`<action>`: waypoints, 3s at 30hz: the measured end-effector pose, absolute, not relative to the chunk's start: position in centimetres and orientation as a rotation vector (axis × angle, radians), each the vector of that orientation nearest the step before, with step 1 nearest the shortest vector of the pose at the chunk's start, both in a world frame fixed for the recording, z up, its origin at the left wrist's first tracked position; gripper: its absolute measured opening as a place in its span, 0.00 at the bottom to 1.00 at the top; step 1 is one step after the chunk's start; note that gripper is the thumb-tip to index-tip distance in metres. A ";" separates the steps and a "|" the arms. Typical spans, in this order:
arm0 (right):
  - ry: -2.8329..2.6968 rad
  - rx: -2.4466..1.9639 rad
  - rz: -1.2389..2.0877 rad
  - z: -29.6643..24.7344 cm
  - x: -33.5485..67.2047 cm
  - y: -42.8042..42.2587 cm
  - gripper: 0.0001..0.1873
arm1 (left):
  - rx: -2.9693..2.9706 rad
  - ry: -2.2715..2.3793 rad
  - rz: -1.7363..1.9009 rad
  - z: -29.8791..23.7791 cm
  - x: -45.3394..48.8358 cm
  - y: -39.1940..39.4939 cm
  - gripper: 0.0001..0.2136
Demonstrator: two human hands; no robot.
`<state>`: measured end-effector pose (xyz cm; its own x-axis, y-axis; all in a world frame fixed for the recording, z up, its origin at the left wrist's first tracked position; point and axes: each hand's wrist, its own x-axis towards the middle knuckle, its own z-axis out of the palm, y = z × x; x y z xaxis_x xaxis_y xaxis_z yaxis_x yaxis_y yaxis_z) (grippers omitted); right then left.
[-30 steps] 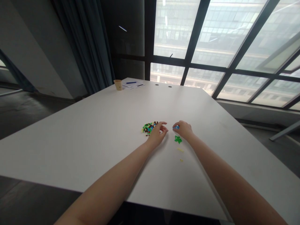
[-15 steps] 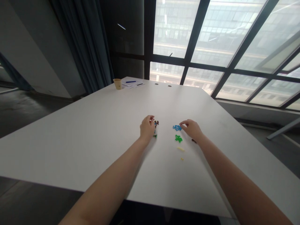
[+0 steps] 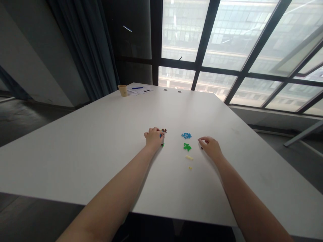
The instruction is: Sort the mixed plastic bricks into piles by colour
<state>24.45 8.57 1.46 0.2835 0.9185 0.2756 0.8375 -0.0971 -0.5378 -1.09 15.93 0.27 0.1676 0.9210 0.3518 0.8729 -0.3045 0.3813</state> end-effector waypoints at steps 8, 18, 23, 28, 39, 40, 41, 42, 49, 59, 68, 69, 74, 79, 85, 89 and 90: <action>-1.598 -1.883 0.185 1.5 23.9 8.5 0.14 | 2.321 1.789 0.830 0.2 -1.0 16.4 0.07; -1.614 -1.764 0.144 3.0 23.5 7.3 0.14 | 1.975 1.028 1.031 2.3 1.4 13.5 0.05; -1.659 -1.729 0.126 3.2 23.3 7.1 0.13 | 2.039 0.874 1.100 2.8 1.7 12.2 0.05; -1.699 -1.699 0.135 3.5 22.8 6.8 0.12 | 2.003 0.715 1.139 2.4 2.2 11.5 0.07; -1.758 -1.644 0.183 3.6 22.0 6.5 0.11 | 1.953 0.639 1.127 2.3 2.7 10.9 0.13; -1.761 -1.642 0.188 3.6 21.9 6.5 0.11 | 1.951 0.630 1.136 2.2 2.7 10.9 0.13; -1.763 -1.638 0.193 3.6 21.9 6.5 0.11 | 1.951 0.622 1.146 2.1 2.7 10.9 0.14; -1.767 -1.632 0.196 3.5 21.9 6.5 0.11 | 1.950 0.617 1.155 2.1 2.7 11.0 0.14; -1.867 -1.414 0.201 3.8 21.2 6.1 0.10 | 1.948 0.621 1.159 1.8 2.9 11.1 0.15; -2.078 -1.224 0.149 2.9 19.9 6.5 0.08 | 1.949 0.616 1.022 1.8 3.2 10.7 0.17; -1.782 -2.076 0.213 4.1 28.2 6.5 0.07 | 2.352 1.562 0.569 2.5 -1.1 14.3 0.08; -1.765 -2.137 0.254 3.9 29.1 6.5 0.07 | 2.335 1.630 0.467 2.5 -1.5 14.5 0.07; -1.758 -2.207 0.395 2.7 30.3 6.7 0.08 | 2.316 1.633 0.362 2.5 -2.0 14.5 0.07; -1.766 -2.174 0.452 2.4 30.3 6.8 0.10 | 2.329 1.584 0.349 3.1 -1.8 14.0 0.06; -1.703 -2.263 0.402 3.0 30.9 6.7 0.08 | 2.332 1.596 0.324 3.3 -1.9 14.0 0.05; -1.704 -2.295 0.485 2.7 30.3 6.8 0.06 | 2.395 1.572 0.329 3.1 -1.7 13.9 0.06; -1.711 -2.279 0.498 2.6 30.1 6.8 0.06 | 2.407 1.564 0.336 3.1 -1.7 13.8 0.06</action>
